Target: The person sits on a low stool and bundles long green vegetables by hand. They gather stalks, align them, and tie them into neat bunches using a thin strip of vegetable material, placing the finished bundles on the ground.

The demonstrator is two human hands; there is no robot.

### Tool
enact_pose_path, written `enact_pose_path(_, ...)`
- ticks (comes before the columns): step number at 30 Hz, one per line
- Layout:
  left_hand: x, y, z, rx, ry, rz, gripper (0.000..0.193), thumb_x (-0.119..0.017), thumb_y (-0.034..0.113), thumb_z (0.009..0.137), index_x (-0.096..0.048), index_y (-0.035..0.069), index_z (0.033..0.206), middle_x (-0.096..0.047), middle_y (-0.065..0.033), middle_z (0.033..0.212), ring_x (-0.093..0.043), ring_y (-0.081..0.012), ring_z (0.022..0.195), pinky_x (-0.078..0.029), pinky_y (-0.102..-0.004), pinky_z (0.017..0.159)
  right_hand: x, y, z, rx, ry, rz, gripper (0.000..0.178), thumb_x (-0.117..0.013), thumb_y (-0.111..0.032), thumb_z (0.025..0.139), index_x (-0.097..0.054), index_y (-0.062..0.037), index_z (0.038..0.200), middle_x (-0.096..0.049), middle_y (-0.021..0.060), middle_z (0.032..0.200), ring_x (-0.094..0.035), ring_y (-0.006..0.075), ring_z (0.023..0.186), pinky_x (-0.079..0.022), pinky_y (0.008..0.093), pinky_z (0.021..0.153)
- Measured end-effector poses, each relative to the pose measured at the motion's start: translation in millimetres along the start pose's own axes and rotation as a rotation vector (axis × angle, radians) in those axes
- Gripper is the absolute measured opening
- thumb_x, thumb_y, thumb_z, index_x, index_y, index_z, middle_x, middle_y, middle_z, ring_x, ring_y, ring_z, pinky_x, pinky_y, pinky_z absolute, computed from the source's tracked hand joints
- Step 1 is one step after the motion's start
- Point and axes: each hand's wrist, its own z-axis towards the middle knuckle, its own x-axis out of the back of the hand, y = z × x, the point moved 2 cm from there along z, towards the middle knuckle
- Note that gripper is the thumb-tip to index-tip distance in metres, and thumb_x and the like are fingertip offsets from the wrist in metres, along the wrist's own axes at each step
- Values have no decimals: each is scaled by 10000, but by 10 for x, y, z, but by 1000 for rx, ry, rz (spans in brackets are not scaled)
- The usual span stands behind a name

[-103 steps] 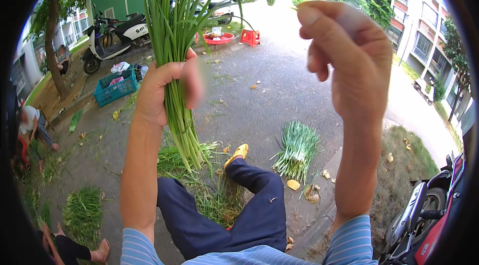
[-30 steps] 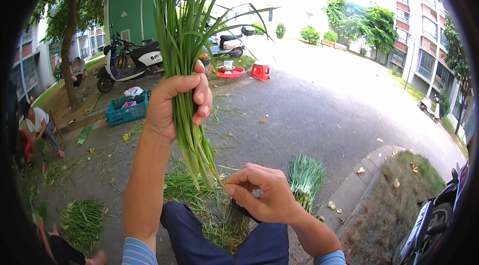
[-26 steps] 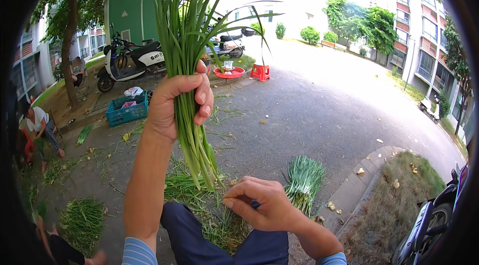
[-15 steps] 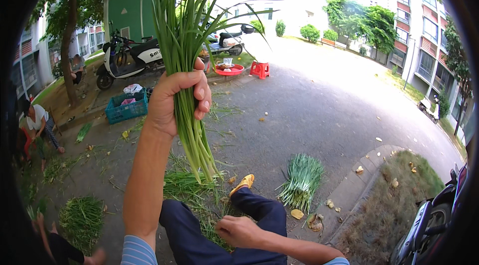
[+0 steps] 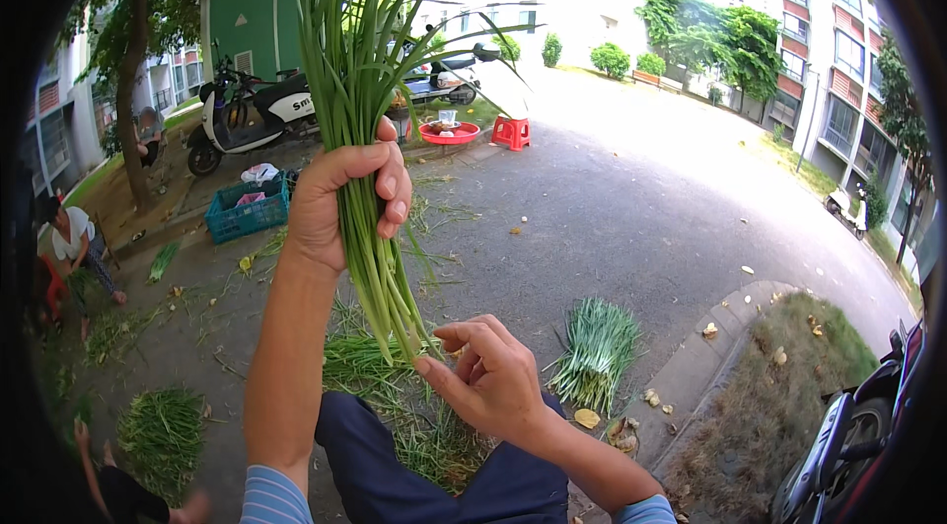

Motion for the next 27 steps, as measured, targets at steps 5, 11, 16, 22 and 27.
enact_pose_path(5,-24,9,-4,-1,17,-35,210,-584,79,831,-529,13,1023,-580,-78,626,-620,-203,532,-464,-270,386,-86,27,126,-17,-3,-14,223,-745,-144,800,-657,3,943,-591,57,751,-560,73,525,-438,231,478)
enact_pose_path(11,16,21,-45,-6,36,-24,212,-586,80,827,-529,9,1018,-577,-77,621,-616,-201,527,-460,-269,381,-147,118,115,18,-47,8,126,-700,-105,815,-651,5,851,-589,55,699,-573,91,524,-437,241,479)
enact_pose_path(16,96,62,-78,-16,27,18,206,-553,94,872,-526,22,1063,-539,-75,666,-577,-208,557,-455,-278,369,-170,193,-108,42,-357,-34,69,-674,-82,812,-637,-23,809,-593,62,704,-584,120,540,-458,264,503)
enact_pose_path(22,126,31,-87,-15,18,7,205,-549,93,873,-525,21,1064,-539,-77,666,-578,-209,558,-454,-278,371,-121,176,-232,-34,-114,37,149,-741,-143,801,-645,-31,823,-574,34,675,-560,86,514,-442,243,482)
enact_pose_path(27,103,-4,-101,-8,38,22,203,-549,90,871,-525,24,1061,-538,-75,662,-578,-208,557,-449,-271,366,-189,46,68,29,16,-26,146,-739,-104,797,-654,-12,873,-577,43,733,-520,60,487,-414,228,459)
